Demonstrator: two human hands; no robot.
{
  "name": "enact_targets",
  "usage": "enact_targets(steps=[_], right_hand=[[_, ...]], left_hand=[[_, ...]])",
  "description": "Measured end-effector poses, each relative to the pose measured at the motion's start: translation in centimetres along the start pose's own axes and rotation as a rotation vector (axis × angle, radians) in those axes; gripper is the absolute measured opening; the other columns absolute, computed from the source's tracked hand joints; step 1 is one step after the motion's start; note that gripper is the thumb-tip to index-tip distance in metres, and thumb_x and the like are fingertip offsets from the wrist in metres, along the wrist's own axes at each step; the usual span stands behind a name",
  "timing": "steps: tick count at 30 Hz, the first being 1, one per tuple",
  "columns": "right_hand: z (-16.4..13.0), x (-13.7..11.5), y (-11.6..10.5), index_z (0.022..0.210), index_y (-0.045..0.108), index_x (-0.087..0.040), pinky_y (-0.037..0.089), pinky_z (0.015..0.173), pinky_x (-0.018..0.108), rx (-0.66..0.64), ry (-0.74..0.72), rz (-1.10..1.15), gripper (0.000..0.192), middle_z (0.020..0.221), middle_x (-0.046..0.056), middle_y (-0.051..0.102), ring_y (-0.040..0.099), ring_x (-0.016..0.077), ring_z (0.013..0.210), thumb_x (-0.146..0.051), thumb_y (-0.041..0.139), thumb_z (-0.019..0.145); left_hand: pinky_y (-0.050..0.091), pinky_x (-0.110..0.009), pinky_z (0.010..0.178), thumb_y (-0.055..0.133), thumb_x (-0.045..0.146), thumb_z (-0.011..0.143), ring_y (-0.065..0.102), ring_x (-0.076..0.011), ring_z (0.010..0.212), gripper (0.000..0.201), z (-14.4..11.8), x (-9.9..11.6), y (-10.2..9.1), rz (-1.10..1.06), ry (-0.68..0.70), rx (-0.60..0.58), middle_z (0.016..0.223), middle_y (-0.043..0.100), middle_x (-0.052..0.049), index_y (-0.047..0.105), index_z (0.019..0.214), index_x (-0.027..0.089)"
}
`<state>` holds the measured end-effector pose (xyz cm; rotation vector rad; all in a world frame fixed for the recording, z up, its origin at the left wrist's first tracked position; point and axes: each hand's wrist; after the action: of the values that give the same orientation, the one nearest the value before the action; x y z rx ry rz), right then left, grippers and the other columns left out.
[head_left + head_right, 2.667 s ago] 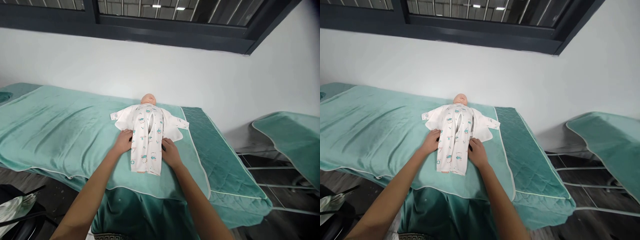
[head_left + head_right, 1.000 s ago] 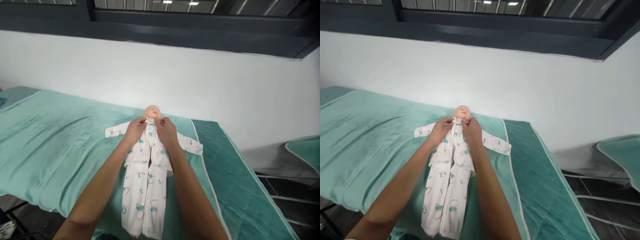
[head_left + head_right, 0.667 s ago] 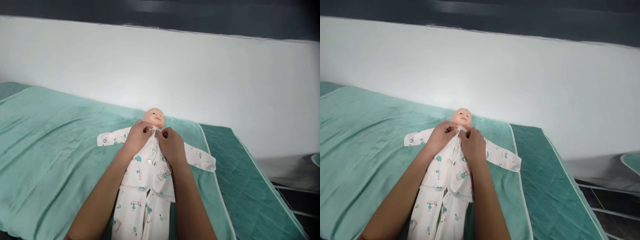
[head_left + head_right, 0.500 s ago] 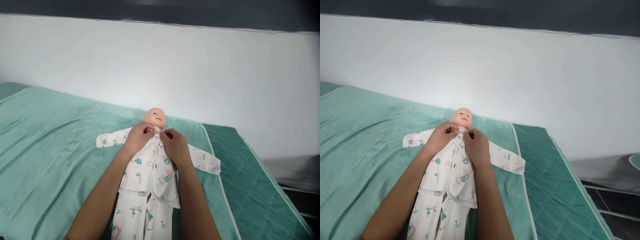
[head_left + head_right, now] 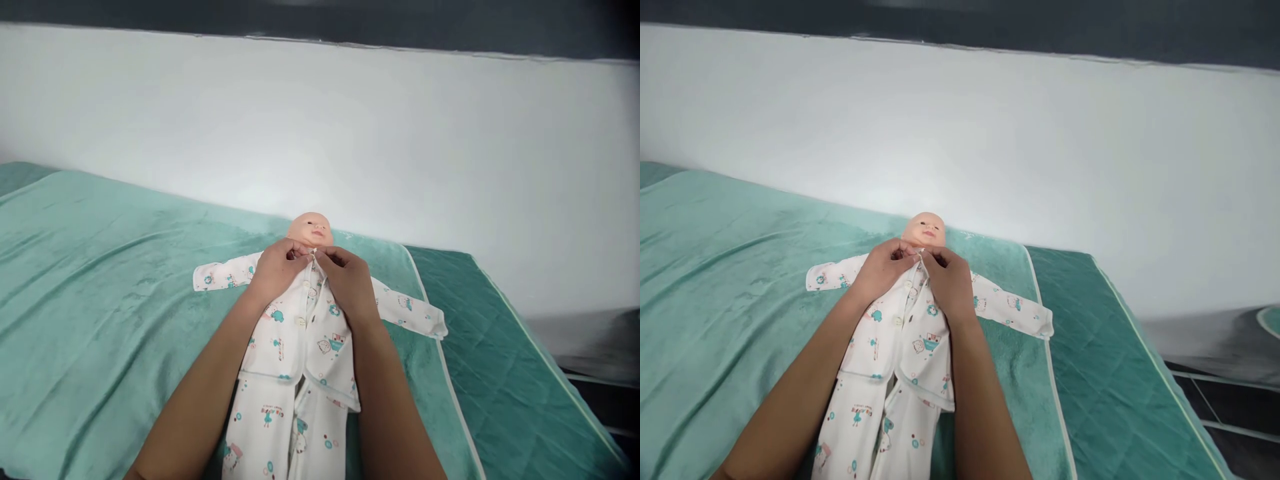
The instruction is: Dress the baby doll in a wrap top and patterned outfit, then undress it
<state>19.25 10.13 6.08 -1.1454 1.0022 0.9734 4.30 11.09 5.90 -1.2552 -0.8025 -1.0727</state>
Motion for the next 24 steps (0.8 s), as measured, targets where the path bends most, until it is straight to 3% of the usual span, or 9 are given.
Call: enact_targets(steps=[9, 14, 19, 24], right_hand=[[0.3, 1.7, -0.9, 0.094, 0.076, -0.020, 0.048, 0.075, 0.032, -0.092, 0.021, 0.146, 0.027, 0.084, 0.001, 0.073, 0.065, 0.0199, 0.083, -0.042, 0.070, 0.079], [0.3, 1.7, -1.3, 0.098, 0.074, -0.021, 0.045, 0.069, 0.030, -0.150, 0.058, 0.164, 0.032, 0.084, 0.001, 0.070, 0.060, 0.0172, 0.077, -0.043, 0.076, 0.075], [-0.1, 0.7, -1.2, 0.096, 0.069, -0.020, 0.040, 0.064, 0.027, -0.189, 0.063, 0.080, 0.030, 0.075, -0.002, 0.062, 0.054, 0.0143, 0.069, -0.042, 0.075, 0.076], [-0.6, -0.3, -0.7, 0.095, 0.062, -0.022, 0.042, 0.065, 0.028, -0.180, 0.041, -0.042, 0.025, 0.074, -0.003, 0.063, 0.056, 0.0151, 0.071, -0.036, 0.073, 0.077]], left_hand=[[0.044, -0.029, 0.065, 0.059, 0.031, 0.088, 0.058, -0.0154, 0.072, 0.018, 0.0, -0.1, 0.0, 0.066, 0.042, 0.006, 0.074, 0.065, 0.000, 0.062, 0.074, 0.020], [0.046, -0.030, 0.071, 0.056, 0.033, 0.091, 0.060, -0.0173, 0.080, 0.018, 0.0, -0.3, -0.1, 0.107, 0.057, -0.020, 0.085, 0.067, -0.002, 0.063, 0.080, 0.020], [0.047, -0.031, 0.080, 0.049, 0.029, 0.094, 0.061, -0.0188, 0.092, 0.021, -0.1, -0.1, -0.3, 0.131, 0.104, -0.074, 0.095, 0.068, -0.004, 0.063, 0.082, 0.020], [0.045, -0.029, 0.082, 0.048, 0.025, 0.093, 0.061, -0.0181, 0.096, 0.021, -0.1, -0.1, -0.5, 0.078, 0.132, -0.105, 0.097, 0.068, -0.003, 0.063, 0.079, 0.019]])
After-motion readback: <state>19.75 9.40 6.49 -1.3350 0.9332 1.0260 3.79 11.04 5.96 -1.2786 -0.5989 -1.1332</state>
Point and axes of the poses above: each hand's wrist, its own z-axis towards the middle knuckle, its own y-axis out of the palm, x = y × z
